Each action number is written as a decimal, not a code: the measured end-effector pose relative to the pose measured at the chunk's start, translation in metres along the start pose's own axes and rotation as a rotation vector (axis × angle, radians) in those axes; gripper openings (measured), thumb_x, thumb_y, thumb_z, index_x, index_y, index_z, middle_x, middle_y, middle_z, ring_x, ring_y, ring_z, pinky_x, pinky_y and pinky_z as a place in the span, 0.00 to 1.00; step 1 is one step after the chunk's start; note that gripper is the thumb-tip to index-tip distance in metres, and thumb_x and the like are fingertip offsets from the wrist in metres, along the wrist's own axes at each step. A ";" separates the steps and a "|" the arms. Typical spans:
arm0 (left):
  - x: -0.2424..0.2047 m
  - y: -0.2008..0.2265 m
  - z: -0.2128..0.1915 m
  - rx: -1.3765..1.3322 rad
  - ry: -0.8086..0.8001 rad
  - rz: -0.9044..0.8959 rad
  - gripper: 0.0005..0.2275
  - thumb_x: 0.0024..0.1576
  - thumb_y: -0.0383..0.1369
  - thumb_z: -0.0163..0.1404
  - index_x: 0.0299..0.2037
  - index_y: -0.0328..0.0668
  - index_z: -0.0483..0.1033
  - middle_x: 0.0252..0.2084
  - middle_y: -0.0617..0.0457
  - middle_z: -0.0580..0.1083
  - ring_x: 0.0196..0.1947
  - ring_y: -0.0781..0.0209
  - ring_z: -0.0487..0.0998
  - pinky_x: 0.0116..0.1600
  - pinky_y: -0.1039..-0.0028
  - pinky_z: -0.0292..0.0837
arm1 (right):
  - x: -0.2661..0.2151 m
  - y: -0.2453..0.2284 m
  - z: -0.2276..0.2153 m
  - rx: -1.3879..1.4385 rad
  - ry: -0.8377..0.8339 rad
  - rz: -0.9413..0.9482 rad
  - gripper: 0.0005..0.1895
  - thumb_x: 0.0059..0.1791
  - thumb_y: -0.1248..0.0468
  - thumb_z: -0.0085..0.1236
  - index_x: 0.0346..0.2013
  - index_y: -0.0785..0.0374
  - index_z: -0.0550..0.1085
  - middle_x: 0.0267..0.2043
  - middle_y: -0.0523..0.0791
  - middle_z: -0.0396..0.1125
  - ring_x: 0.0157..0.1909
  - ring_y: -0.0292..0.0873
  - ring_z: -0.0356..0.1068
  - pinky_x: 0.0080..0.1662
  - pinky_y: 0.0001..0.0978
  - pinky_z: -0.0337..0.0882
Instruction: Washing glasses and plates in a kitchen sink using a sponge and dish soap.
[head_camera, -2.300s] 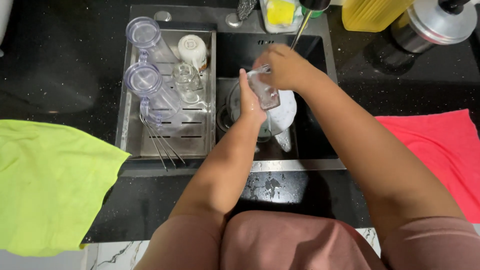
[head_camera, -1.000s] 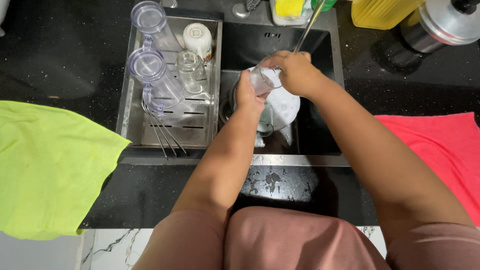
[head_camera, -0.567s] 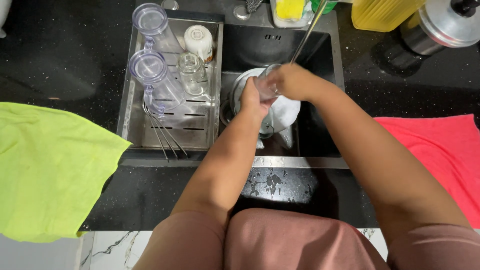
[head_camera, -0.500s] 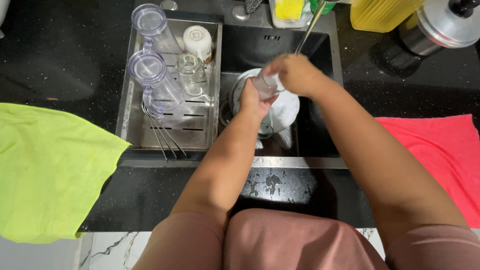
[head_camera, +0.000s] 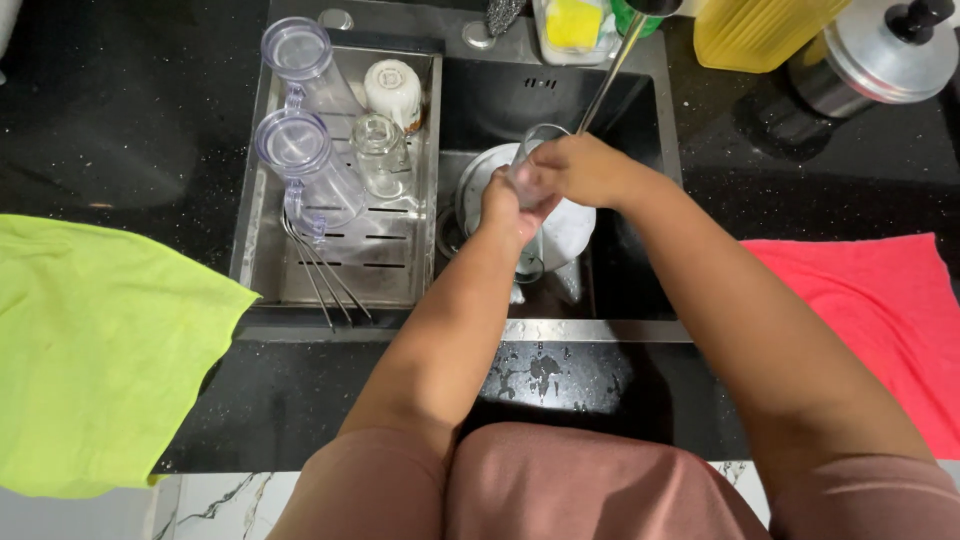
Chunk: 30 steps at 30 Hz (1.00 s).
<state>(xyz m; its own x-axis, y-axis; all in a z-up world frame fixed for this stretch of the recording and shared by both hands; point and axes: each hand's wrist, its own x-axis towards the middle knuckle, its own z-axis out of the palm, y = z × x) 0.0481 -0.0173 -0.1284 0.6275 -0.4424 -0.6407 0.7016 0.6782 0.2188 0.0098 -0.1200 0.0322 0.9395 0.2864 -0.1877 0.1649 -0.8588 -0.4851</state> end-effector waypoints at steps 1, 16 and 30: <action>-0.004 0.000 -0.001 0.077 -0.010 0.006 0.19 0.66 0.43 0.33 0.57 0.40 0.67 0.57 0.38 0.69 0.52 0.41 0.73 0.52 0.48 0.78 | 0.001 0.003 0.004 -0.042 0.039 -0.116 0.20 0.54 0.51 0.52 0.45 0.65 0.80 0.39 0.52 0.76 0.42 0.52 0.76 0.47 0.41 0.72; -0.038 0.003 0.023 0.173 -0.274 -0.042 0.35 0.64 0.63 0.34 0.66 0.37 0.64 0.62 0.39 0.70 0.57 0.47 0.74 0.59 0.57 0.72 | 0.039 0.048 0.077 0.132 0.680 0.067 0.18 0.52 0.56 0.57 0.47 0.69 0.75 0.51 0.58 0.69 0.54 0.57 0.69 0.55 0.47 0.71; -0.029 0.007 0.017 0.365 -0.083 0.080 0.28 0.65 0.57 0.26 0.62 0.46 0.66 0.62 0.44 0.70 0.60 0.49 0.73 0.62 0.57 0.70 | 0.007 0.002 0.043 0.118 0.458 0.201 0.19 0.49 0.50 0.63 0.43 0.62 0.74 0.40 0.54 0.72 0.44 0.53 0.74 0.49 0.45 0.71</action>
<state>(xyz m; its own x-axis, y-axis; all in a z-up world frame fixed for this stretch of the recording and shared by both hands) 0.0400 -0.0099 -0.0956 0.6996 -0.4526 -0.5529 0.7143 0.4650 0.5231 0.0035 -0.1015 -0.0071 0.9887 -0.1172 0.0934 -0.0424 -0.8165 -0.5758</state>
